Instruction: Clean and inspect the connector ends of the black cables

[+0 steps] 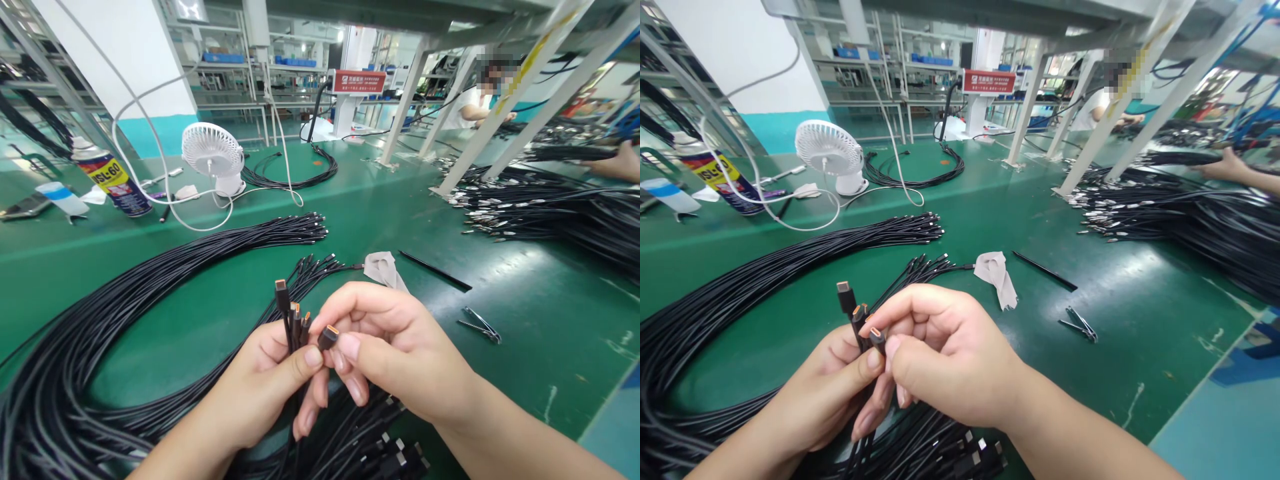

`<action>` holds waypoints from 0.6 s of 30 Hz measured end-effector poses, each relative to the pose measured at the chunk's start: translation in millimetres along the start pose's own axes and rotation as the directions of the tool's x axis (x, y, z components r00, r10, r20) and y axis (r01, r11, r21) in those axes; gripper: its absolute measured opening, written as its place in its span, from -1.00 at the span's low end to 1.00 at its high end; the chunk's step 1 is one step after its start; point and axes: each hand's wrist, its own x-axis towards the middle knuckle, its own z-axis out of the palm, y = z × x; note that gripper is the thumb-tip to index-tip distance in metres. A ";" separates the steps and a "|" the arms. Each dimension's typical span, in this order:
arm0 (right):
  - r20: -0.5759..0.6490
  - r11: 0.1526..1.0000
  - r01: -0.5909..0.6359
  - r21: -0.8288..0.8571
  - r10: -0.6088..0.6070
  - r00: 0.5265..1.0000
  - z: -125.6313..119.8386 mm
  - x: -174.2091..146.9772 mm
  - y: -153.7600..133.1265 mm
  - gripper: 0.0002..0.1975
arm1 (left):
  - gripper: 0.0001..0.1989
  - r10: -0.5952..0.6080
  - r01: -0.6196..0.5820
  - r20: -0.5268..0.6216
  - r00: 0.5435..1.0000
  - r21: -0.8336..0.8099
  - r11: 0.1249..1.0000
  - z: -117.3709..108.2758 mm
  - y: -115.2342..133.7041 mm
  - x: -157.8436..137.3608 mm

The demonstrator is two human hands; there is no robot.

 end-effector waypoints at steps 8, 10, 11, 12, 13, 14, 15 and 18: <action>-0.006 1.000 -0.011 -0.011 0.011 1.000 0.3 -0.2 1.4 -0.89 | -0.73 -0.001 0.001 0.013 1.000 -0.003 1.000 -0.8 -0.2 0.1; -0.006 1.000 -0.017 -0.008 0.017 1.000 0.5 -0.3 0.9 -0.88 | -0.72 0.005 -0.005 0.018 1.000 -0.001 1.000 0.0 0.3 -0.1; -0.003 1.000 -0.017 -0.008 0.016 1.000 0.5 -0.3 0.6 -0.88 | -0.72 0.007 -0.007 0.015 1.000 -0.002 1.000 0.5 0.5 -0.2; -0.001 1.000 -0.014 -0.008 0.014 1.000 0.4 -0.4 0.3 -0.88 | -0.72 0.009 -0.009 0.007 1.000 -0.001 1.000 0.8 0.7 -0.4; 0.002 1.000 -0.011 -0.007 0.011 1.000 0.2 -0.3 0.1 -0.88 | -0.73 0.008 -0.008 0.000 1.000 -0.001 1.000 1.2 0.9 -0.4; 0.003 1.000 -0.007 -0.007 0.007 1.000 0.1 -0.3 0.0 -0.88 | -0.73 0.004 -0.004 -0.002 1.000 0.002 1.000 1.4 1.1 -0.5; 0.005 1.000 -0.008 -0.008 0.008 1.000 -0.2 -0.3 0.0 -0.88 | -0.72 0.001 -0.001 -0.008 1.000 0.005 1.000 1.6 1.4 -0.5; 0.007 1.000 -0.005 -0.010 0.005 1.000 -0.7 -0.3 0.9 -0.88 | -0.72 -0.009 0.009 -0.012 1.000 0.008 1.000 1.7 1.8 -0.5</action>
